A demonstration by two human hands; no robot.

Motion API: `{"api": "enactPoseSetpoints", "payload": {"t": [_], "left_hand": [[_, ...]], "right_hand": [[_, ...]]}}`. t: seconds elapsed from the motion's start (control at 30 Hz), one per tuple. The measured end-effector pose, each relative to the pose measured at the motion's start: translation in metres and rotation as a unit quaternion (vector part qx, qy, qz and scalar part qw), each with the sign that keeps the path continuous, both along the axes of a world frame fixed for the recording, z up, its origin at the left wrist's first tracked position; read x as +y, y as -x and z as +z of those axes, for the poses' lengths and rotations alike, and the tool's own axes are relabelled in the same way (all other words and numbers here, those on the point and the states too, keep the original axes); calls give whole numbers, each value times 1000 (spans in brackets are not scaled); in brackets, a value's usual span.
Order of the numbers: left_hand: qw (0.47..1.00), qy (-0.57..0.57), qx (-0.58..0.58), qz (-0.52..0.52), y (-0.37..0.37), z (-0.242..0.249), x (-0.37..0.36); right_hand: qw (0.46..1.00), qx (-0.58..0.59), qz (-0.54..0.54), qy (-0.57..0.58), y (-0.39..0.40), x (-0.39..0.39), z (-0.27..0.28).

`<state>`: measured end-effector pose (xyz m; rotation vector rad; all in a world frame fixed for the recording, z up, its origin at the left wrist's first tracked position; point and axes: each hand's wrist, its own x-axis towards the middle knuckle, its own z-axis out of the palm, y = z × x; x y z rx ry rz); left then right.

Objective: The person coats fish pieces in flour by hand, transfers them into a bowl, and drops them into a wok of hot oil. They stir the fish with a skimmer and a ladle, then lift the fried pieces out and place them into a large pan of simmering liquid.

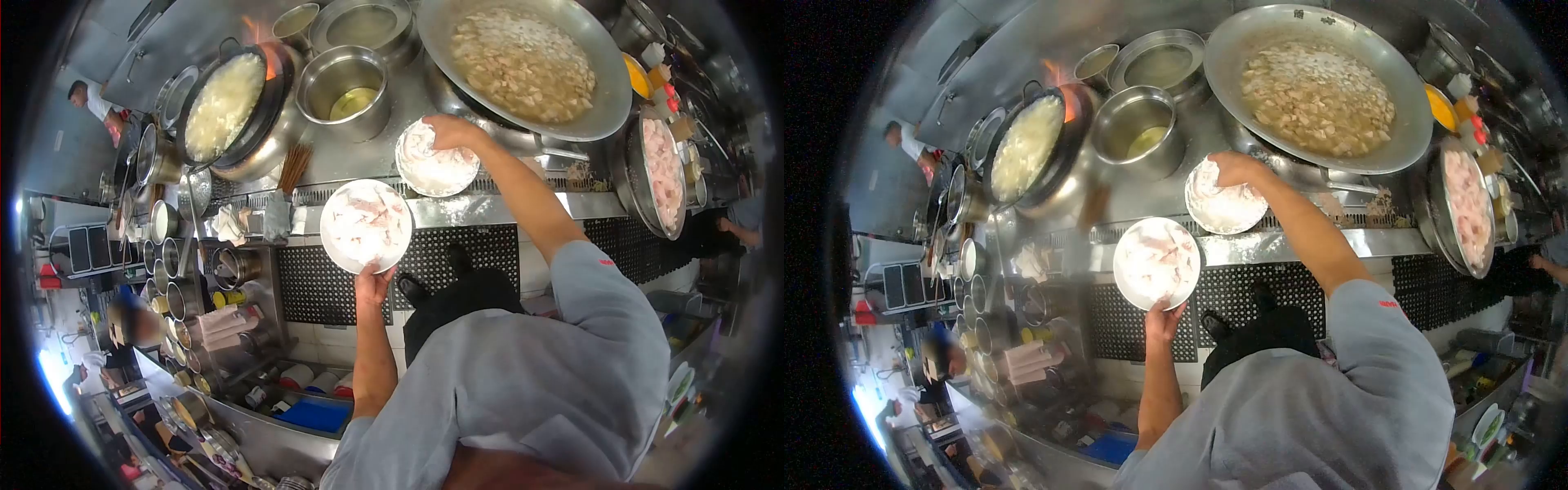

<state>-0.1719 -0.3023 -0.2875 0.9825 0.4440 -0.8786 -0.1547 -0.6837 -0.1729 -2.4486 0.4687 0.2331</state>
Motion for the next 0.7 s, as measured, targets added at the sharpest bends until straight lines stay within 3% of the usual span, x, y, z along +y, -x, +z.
{"api": "enactPoseSetpoints", "payload": {"t": [0.1,0.13,0.27,0.47,0.57,0.7], "left_hand": [[1000,12,12,4,0,-2,1],[1000,11,19,2,-1,0,0],[1000,-20,-11,-1,2,10,-5],[1000,-12,-4,-3,1,4,-1],[1000,9,5,-16,-1,-1,2],[1000,-5,-7,-8,0,8,-3]], "right_hand": [[998,-4,34,45,-13,9,-40],[992,112,39,41,-13,17,-41],[997,46,35,43,-14,6,-50],[998,56,23,8,-7,-5,17],[999,31,31,19,-6,-10,23],[998,3,53,46,2,-1,-31]]}}
